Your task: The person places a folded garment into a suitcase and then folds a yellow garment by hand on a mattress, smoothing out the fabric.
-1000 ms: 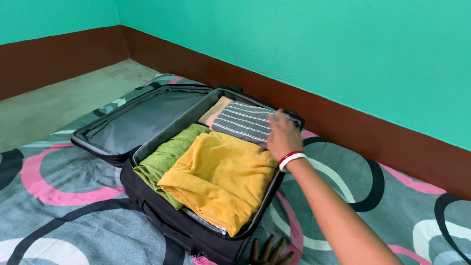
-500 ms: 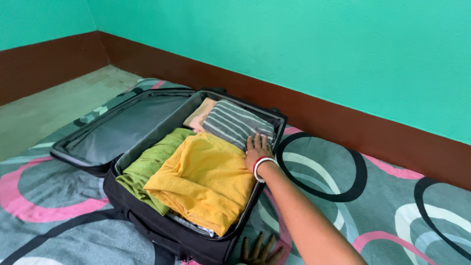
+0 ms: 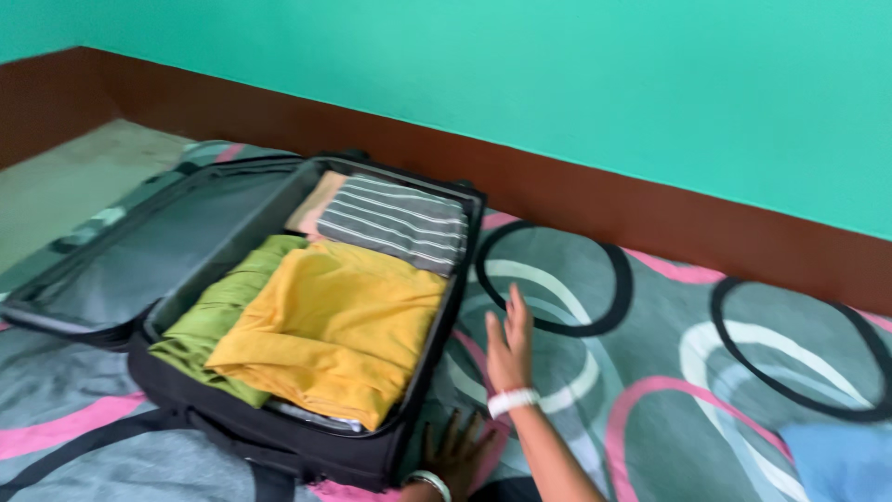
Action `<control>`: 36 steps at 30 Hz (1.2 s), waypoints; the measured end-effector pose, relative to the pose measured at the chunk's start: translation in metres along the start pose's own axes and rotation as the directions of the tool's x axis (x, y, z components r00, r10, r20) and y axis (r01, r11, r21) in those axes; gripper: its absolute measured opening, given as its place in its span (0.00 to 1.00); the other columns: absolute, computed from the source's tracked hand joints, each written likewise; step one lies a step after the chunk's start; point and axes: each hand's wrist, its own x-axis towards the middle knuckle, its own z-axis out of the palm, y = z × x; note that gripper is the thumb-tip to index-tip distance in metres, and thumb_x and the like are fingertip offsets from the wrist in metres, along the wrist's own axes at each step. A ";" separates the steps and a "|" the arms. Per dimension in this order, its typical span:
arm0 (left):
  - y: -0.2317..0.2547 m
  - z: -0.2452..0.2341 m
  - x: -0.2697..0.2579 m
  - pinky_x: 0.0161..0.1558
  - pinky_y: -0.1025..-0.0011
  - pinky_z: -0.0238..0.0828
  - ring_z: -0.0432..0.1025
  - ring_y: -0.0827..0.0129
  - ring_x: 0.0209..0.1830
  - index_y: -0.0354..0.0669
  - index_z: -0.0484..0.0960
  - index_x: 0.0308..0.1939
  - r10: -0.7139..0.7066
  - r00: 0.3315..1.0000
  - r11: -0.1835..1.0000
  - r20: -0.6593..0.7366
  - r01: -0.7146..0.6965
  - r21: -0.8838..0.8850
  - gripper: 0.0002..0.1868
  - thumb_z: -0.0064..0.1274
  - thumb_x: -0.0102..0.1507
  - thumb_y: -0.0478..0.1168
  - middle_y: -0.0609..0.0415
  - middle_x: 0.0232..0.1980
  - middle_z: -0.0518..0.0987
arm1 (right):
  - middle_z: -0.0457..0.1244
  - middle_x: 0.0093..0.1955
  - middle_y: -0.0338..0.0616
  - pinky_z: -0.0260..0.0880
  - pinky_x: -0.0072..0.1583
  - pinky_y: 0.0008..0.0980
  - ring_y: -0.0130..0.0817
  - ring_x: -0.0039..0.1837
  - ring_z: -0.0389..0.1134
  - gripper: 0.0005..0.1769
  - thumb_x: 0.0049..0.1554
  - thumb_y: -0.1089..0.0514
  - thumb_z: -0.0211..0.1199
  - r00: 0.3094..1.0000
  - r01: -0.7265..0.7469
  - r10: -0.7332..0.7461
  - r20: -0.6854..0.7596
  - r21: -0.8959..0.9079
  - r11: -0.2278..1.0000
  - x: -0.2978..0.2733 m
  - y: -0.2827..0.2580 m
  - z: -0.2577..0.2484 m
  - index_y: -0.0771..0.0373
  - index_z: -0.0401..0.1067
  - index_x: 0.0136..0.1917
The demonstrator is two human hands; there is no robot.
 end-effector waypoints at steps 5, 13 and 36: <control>0.001 -0.055 -0.016 0.72 0.25 0.18 0.17 0.43 0.85 0.69 0.31 0.84 0.059 0.939 0.969 0.339 0.028 -0.247 0.75 0.65 0.45 0.75 0.52 0.87 0.24 | 0.57 0.72 0.60 0.58 0.70 0.45 0.56 0.74 0.58 0.39 0.52 0.54 0.68 0.985 -0.169 0.170 -0.042 -0.496 0.852 -0.154 0.102 -0.180 0.61 0.60 0.74; 0.021 -0.081 -0.022 0.73 0.29 0.20 0.18 0.45 0.85 0.69 0.29 0.82 -0.030 0.926 0.997 0.375 0.052 -0.050 0.74 0.63 0.47 0.78 0.51 0.86 0.23 | 0.59 0.73 0.51 0.68 0.64 0.68 0.54 0.69 0.68 0.31 0.55 0.52 0.63 0.915 0.141 -0.323 0.240 -0.943 -0.301 -0.293 0.141 -0.331 0.51 0.67 0.72; 0.184 -0.059 0.088 0.57 0.60 0.82 0.82 0.57 0.58 0.45 0.76 0.65 -0.051 0.734 0.999 0.677 0.031 0.041 0.40 0.61 0.53 0.59 0.45 0.60 0.85 | 0.27 0.86 0.64 0.49 0.70 0.78 0.74 0.83 0.27 0.71 0.52 0.26 0.68 0.366 -0.163 0.925 0.098 -0.972 0.167 -0.237 -0.003 -0.307 0.63 0.28 0.84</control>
